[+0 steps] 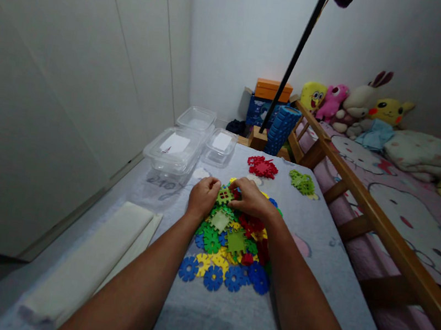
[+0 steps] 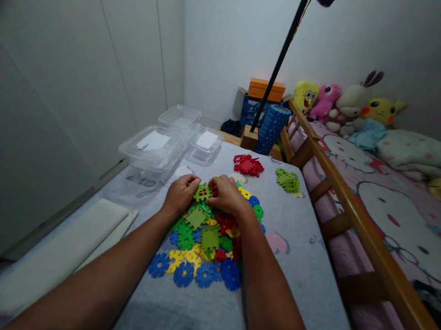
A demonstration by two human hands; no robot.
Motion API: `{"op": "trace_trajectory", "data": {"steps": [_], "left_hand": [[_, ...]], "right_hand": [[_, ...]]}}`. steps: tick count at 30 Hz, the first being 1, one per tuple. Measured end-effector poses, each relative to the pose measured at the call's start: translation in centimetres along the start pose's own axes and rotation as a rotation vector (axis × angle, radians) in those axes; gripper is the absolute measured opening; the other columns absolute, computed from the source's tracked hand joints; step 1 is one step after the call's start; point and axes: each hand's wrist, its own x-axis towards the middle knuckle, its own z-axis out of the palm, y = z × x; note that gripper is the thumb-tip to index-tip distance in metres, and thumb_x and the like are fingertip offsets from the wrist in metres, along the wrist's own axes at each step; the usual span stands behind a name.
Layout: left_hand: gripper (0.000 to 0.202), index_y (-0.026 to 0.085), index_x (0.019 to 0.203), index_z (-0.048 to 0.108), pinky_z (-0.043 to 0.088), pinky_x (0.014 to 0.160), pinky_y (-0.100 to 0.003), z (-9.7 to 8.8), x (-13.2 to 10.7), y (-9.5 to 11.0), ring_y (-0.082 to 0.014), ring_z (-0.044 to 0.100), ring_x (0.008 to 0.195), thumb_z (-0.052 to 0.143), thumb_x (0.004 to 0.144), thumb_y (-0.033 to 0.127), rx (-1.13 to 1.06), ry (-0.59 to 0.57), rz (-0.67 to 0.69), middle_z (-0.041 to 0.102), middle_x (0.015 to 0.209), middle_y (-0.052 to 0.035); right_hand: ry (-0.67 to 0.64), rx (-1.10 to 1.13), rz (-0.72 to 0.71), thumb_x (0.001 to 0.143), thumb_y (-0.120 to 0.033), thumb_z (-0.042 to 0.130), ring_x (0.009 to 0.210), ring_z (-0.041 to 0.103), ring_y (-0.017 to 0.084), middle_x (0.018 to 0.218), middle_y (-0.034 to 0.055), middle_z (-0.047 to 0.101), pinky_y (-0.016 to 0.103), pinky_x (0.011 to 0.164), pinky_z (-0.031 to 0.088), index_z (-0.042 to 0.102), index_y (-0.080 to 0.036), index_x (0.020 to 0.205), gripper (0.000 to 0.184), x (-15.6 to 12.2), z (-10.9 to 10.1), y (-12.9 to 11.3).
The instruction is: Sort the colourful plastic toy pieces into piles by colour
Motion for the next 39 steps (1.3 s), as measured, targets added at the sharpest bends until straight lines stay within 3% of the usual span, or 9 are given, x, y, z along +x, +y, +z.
{"op": "trace_trajectory", "data": {"steps": [4,7,10,13,17,21,30,34,39], "left_hand": [[0.037,0.02,0.083,0.068,0.045,0.078,-0.031,-0.1,0.0,0.2,-0.0209,0.065,0.086,0.042,0.093,0.045,0.019,-0.017,-0.003,0.072,0.088,-0.0056],[0.043,0.02,0.084,0.069,0.045,0.08,-0.032,-0.2,-0.1,0.3,-0.0222,0.065,0.089,0.037,0.095,0.047,0.024,-0.027,-0.012,0.073,0.091,-0.0075],[0.041,0.019,0.086,0.07,0.046,0.082,-0.033,-0.2,-0.1,0.4,-0.023,0.067,0.091,0.04,0.095,0.046,0.019,-0.035,-0.008,0.074,0.094,-0.0084],[0.03,0.018,0.092,0.072,0.048,0.084,-0.033,-0.1,-0.1,0.2,-0.0222,0.068,0.091,0.051,0.089,0.039,0.024,-0.046,-0.023,0.075,0.096,-0.0075],[0.025,0.019,0.097,0.073,0.05,0.089,-0.033,0.1,0.0,-0.1,-0.0221,0.069,0.094,0.056,0.085,0.033,0.032,-0.044,-0.051,0.076,0.101,-0.0074],[0.024,0.018,0.099,0.073,0.051,0.092,-0.034,0.3,0.0,-0.4,-0.0222,0.069,0.097,0.057,0.085,0.03,0.043,-0.043,-0.049,0.076,0.105,-0.008],[0.023,0.02,0.098,0.073,0.052,0.093,-0.035,0.4,0.1,-0.7,-0.022,0.07,0.096,0.057,0.084,0.029,0.058,-0.047,-0.034,0.076,0.103,-0.0067],[0.023,0.02,0.098,0.073,0.053,0.09,-0.035,0.4,0.1,-0.9,-0.0224,0.069,0.097,0.057,0.084,0.03,0.049,-0.046,-0.035,0.076,0.101,-0.0063],[0.023,0.021,0.097,0.073,0.053,0.088,-0.034,0.4,0.1,-0.9,-0.0225,0.069,0.097,0.057,0.083,0.03,0.048,-0.05,-0.034,0.076,0.099,-0.006]], "right_hand": [[0.054,0.152,-0.015,0.068,-0.021,0.081,0.098,0.055,0.021,0.104,0.0041,0.062,0.032,0.086,0.043,0.063,-0.02,0.101,0.038,-0.1,-0.9,1.5],[0.121,0.306,0.043,0.065,-0.023,0.079,0.083,0.055,0.016,0.091,-0.001,0.06,0.028,0.074,0.042,0.059,-0.021,0.098,0.039,-0.3,-1.9,3.4],[0.259,0.418,0.187,0.064,-0.028,0.076,0.068,0.049,0.013,0.075,-0.0067,0.052,0.026,0.064,0.037,0.055,-0.022,0.097,0.04,-0.9,-3.0,6.2],[0.496,0.423,0.343,0.063,-0.033,0.076,0.062,0.046,0.013,0.068,-0.0091,0.047,0.026,0.062,0.036,0.053,-0.023,0.096,0.041,-2.0,-3.7,9.9],[0.804,0.327,0.621,0.057,-0.034,0.077,0.063,0.05,0.015,0.067,-0.0088,0.048,0.028,0.064,0.038,0.051,-0.023,0.093,0.046,-3.9,-3.8,14.9],[0.979,0.27,0.876,0.059,-0.03,0.073,0.072,0.059,0.021,0.07,-0.0064,0.054,0.032,0.073,0.044,0.048,-0.024,0.095,0.045,-5.3,-2.8,18.0],[1.135,0.184,1.078,0.064,-0.021,0.061,0.1,0.067,0.03,0.096,0.0105,0.071,0.04,0.094,0.05,0.056,-0.019,0.104,0.04,-6.1,-2.6,19.3],[1.104,0.178,1.04,0.065,-0.018,0.054,0.103,0.066,0.031,0.102,0.0159,0.073,0.043,0.099,0.048,0.065,-0.015,0.099,0.036,-5.8,-2.5,19.4],[1.1,0.183,0.964,0.064,-0.016,0.048,0.094,0.067,0.028,0.094,0.0132,0.074,0.043,0.097,0.049,0.069,-0.015,0.087,0.031,-5.8,-2.2,19.6]]}}
